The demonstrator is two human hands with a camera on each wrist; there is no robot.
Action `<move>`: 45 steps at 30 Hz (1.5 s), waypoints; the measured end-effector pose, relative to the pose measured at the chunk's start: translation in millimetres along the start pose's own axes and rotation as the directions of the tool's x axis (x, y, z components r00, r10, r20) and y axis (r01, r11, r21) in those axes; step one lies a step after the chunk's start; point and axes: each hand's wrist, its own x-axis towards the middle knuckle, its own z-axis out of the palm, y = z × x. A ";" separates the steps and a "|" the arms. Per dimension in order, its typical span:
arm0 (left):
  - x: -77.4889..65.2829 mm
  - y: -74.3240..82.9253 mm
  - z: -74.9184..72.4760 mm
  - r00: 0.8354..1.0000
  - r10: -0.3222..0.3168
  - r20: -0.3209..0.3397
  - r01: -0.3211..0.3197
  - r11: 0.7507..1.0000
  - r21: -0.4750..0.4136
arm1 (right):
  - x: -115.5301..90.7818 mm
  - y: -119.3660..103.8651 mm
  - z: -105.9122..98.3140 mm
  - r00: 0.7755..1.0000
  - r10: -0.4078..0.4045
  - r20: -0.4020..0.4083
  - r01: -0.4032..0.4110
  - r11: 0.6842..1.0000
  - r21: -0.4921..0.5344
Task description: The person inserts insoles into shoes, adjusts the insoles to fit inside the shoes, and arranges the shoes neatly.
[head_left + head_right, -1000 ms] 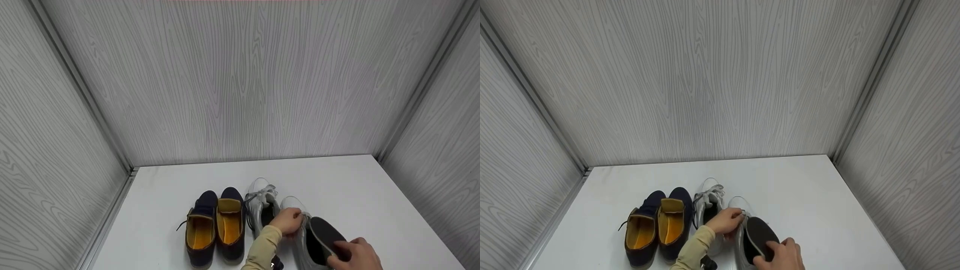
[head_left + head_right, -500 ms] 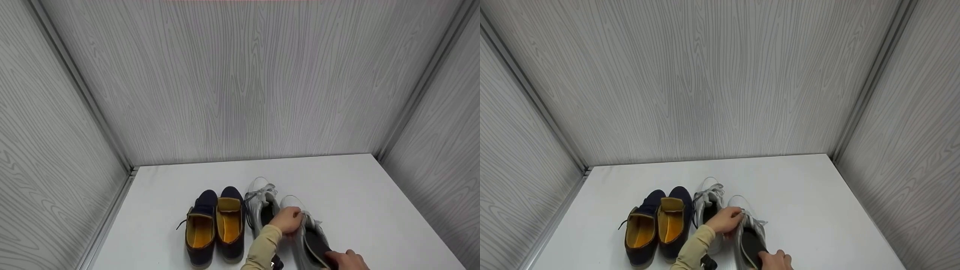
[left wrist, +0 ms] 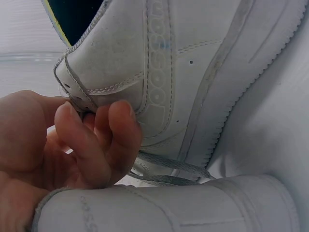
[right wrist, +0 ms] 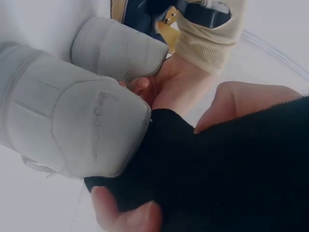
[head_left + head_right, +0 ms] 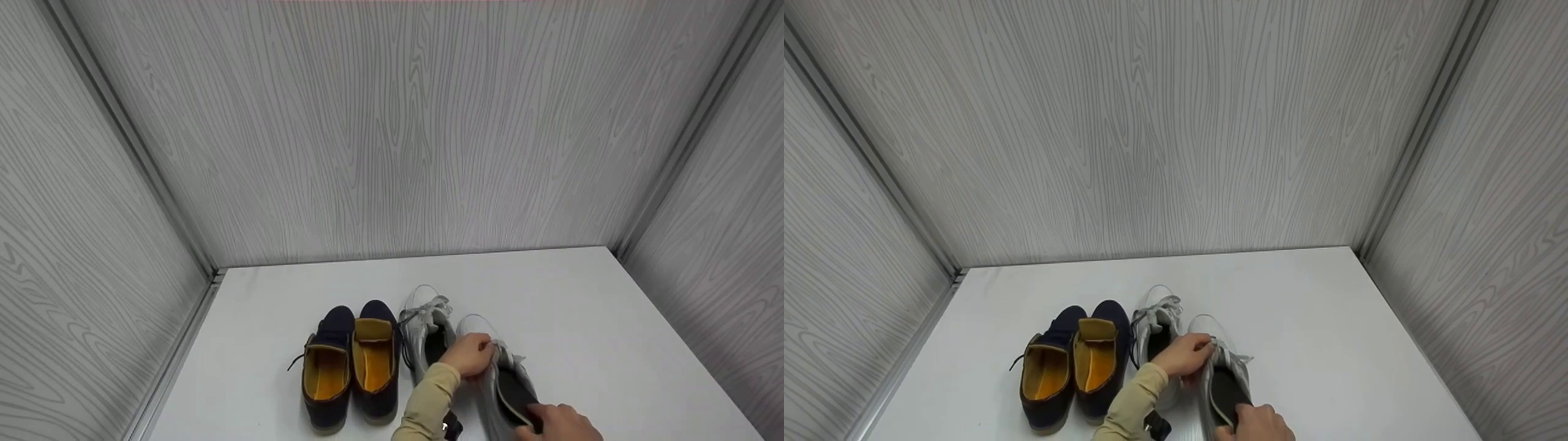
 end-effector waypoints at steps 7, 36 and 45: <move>2.7 -0.4 -4.4 1.000 0.026 -0.014 -0.025 0.999 0.025 | 3.1 -3.5 -3.5 1.000 0.019 0.022 -0.020 0.999 0.027; -3.1 -1.8 6.5 1.000 -0.006 0.007 0.006 1.000 -0.007 | -10.9 -4.0 -15.3 0.995 -0.042 -0.092 0.050 0.995 0.088; -3.6 0.3 8.8 1.000 -0.004 -0.002 0.004 1.000 -0.012 | -11.7 -8.5 -12.8 0.994 -0.036 -0.107 0.049 0.991 0.121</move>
